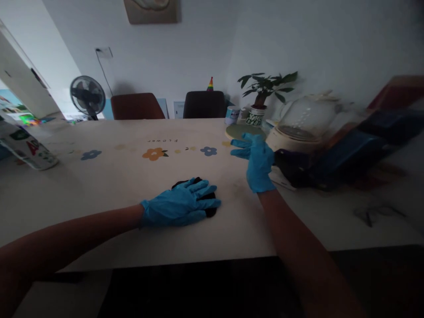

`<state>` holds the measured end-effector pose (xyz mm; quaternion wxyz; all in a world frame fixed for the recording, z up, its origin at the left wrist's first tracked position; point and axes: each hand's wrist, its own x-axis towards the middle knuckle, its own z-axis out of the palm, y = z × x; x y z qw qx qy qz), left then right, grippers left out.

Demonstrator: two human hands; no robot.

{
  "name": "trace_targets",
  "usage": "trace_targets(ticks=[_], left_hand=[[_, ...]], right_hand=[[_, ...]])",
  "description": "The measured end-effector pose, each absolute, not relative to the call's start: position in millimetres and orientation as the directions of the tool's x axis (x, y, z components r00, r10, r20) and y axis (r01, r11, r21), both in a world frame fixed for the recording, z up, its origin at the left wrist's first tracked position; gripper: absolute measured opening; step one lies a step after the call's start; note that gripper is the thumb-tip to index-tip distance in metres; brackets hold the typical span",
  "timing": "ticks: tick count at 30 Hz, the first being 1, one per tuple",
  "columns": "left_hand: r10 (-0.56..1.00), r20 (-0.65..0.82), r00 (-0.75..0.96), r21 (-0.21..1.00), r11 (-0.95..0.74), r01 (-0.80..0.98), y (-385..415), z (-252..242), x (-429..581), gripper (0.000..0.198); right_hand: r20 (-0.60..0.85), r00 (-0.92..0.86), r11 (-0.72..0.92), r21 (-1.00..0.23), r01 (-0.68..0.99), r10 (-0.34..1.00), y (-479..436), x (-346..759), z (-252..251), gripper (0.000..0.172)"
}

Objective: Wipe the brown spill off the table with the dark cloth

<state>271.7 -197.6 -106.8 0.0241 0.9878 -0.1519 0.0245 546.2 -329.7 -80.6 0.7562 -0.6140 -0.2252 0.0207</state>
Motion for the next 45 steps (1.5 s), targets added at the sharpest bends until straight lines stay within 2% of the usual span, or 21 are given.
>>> trace_targets(ticks=[5,9,13,20,30,33,37,45], left_hand=[[-0.346,0.04,0.937,0.088,-0.933,-0.348,-218,-102,322,0.066],[-0.299,0.037,0.953,0.111,-0.947,-0.301,-226,-106,377,0.068],[-0.135,0.039,0.99,0.158,-0.978,-0.14,-210,-110,428,0.067],[0.188,-0.004,0.982,0.183,-0.965,0.185,-143,-100,497,0.064],[0.444,-0.016,0.896,0.239,-0.869,0.434,-43,-96,529,0.068],[0.44,-0.018,0.898,0.235,-0.871,0.432,-38,-95,524,0.067],[0.362,-0.024,0.932,0.221,-0.907,0.358,-48,-91,496,0.064],[0.189,-0.049,0.981,0.224,-0.955,0.195,-92,-93,377,0.068]], right_hand=[[0.352,0.896,0.21,-0.93,0.302,0.271,-335,547,-79,0.04],[0.362,0.884,0.201,-0.929,0.312,0.297,-342,540,-75,0.044],[0.353,0.876,0.224,-0.93,0.292,0.327,-346,526,-67,0.049],[0.4,0.884,0.245,-0.907,0.343,0.243,-351,512,-62,0.045],[0.391,0.88,0.246,-0.911,0.33,0.269,-353,507,-61,0.046],[0.409,0.873,0.253,-0.904,0.346,0.267,-353,507,-63,0.046],[0.415,0.862,0.239,-0.904,0.354,0.291,-353,509,-67,0.051],[0.405,0.842,0.243,-0.91,0.335,0.356,-343,512,-70,0.045]])
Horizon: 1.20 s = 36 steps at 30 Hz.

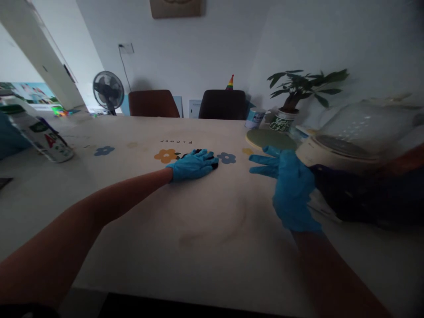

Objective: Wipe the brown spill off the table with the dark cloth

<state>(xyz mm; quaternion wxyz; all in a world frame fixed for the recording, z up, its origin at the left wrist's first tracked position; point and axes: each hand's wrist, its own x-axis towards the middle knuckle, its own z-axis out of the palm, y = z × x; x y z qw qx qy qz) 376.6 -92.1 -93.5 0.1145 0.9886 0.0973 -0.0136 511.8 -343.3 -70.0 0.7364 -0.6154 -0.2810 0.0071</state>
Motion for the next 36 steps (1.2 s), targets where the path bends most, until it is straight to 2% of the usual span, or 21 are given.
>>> trace_targets(ticks=[6,14,21,28,36], left_hand=[[0.03,-0.071,0.997,0.224,-0.974,0.045,-129,-97,279,0.07],[-0.018,-0.057,0.998,0.255,-0.967,-0.003,-147,-100,217,0.068],[0.078,-0.07,0.994,0.219,-0.971,0.092,-123,-103,262,0.07],[0.254,-0.058,0.965,0.226,-0.938,0.261,-61,-94,349,0.07],[0.498,-0.039,0.866,0.199,-0.846,0.495,31,-101,436,0.073]], right_hand=[[0.36,0.827,0.193,-0.932,0.305,0.431,-340,511,-75,0.042],[0.339,0.822,0.184,-0.941,0.285,0.458,-343,505,-73,0.045],[0.353,0.795,0.172,-0.936,0.309,0.493,-346,501,-71,0.049],[0.371,0.792,0.154,-0.928,0.34,0.485,-346,504,-72,0.068],[0.274,0.812,0.083,-0.959,0.272,0.516,-351,500,-63,0.075]])
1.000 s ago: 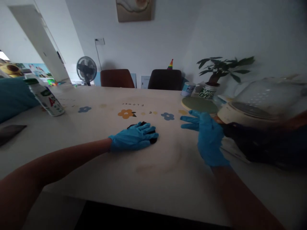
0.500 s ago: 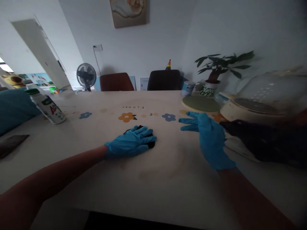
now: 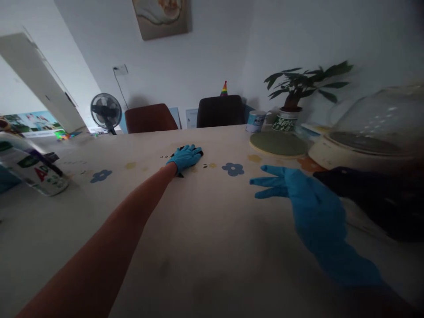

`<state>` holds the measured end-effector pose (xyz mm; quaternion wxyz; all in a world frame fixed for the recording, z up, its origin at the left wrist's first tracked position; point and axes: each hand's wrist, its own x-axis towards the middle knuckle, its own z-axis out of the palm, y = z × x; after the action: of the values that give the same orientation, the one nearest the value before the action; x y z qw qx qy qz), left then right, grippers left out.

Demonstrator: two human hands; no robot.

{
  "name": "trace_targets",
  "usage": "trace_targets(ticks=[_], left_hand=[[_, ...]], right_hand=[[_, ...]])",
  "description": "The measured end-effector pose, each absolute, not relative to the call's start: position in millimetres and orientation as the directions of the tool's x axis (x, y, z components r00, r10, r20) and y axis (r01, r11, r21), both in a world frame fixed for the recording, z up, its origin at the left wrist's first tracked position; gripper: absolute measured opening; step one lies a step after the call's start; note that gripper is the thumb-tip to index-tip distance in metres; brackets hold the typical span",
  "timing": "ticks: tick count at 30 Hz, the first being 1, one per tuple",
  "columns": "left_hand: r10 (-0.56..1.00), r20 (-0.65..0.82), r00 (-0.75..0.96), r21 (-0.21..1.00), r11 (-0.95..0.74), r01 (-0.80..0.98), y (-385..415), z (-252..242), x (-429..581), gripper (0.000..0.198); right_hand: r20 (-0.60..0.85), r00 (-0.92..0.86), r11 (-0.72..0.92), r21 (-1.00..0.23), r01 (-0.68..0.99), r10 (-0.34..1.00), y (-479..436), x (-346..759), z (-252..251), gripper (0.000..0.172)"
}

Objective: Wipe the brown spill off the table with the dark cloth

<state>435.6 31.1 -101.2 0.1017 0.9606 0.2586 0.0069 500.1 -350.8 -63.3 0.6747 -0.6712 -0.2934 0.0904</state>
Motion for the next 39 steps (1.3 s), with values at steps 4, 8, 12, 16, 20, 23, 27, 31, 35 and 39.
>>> trace_targets(ticks=[4,8,12,16,20,23,27,31,35,39], left_hand=[[0.554,-0.012,0.833,0.212,-0.812,0.543,72,-103,449,0.067],[0.561,0.01,0.827,0.235,-0.806,0.544,97,-103,449,0.064],[0.55,0.017,0.835,0.242,-0.813,0.53,100,-102,440,0.066],[0.54,-0.009,0.842,0.223,-0.82,0.528,87,-99,414,0.067],[0.521,-0.037,0.853,0.196,-0.833,0.518,66,-97,373,0.069],[0.489,-0.042,0.872,0.175,-0.855,0.488,44,-98,338,0.067],[0.415,-0.039,0.909,0.154,-0.896,0.416,3,-98,287,0.066],[0.318,-0.062,0.946,0.134,-0.937,0.323,-43,-99,230,0.068],[0.312,-0.11,0.944,0.13,-0.937,0.325,-85,-106,175,0.068],[0.288,-0.118,0.95,0.132,-0.944,0.302,-113,-108,143,0.066]], right_hand=[[0.31,0.818,0.036,-0.941,0.335,0.484,-355,497,-66,0.068],[0.321,0.822,-0.006,-0.93,0.366,0.471,-360,496,-70,0.06],[0.316,0.823,-0.002,-0.933,0.36,0.472,-360,498,-68,0.06],[0.278,0.819,0.008,-0.948,0.317,0.501,-356,502,-64,0.063],[0.31,0.787,0.068,-0.943,0.326,0.534,-352,504,-64,0.061],[0.328,0.776,0.107,-0.94,0.324,0.539,-349,503,-66,0.057],[0.344,0.759,0.132,-0.936,0.327,0.553,-348,503,-67,0.059],[0.364,0.733,0.139,-0.926,0.351,0.575,-347,506,-68,0.057],[0.338,0.722,0.139,-0.936,0.323,0.604,-344,509,-70,0.064],[0.349,0.703,0.157,-0.933,0.324,0.62,-343,508,-70,0.071]])
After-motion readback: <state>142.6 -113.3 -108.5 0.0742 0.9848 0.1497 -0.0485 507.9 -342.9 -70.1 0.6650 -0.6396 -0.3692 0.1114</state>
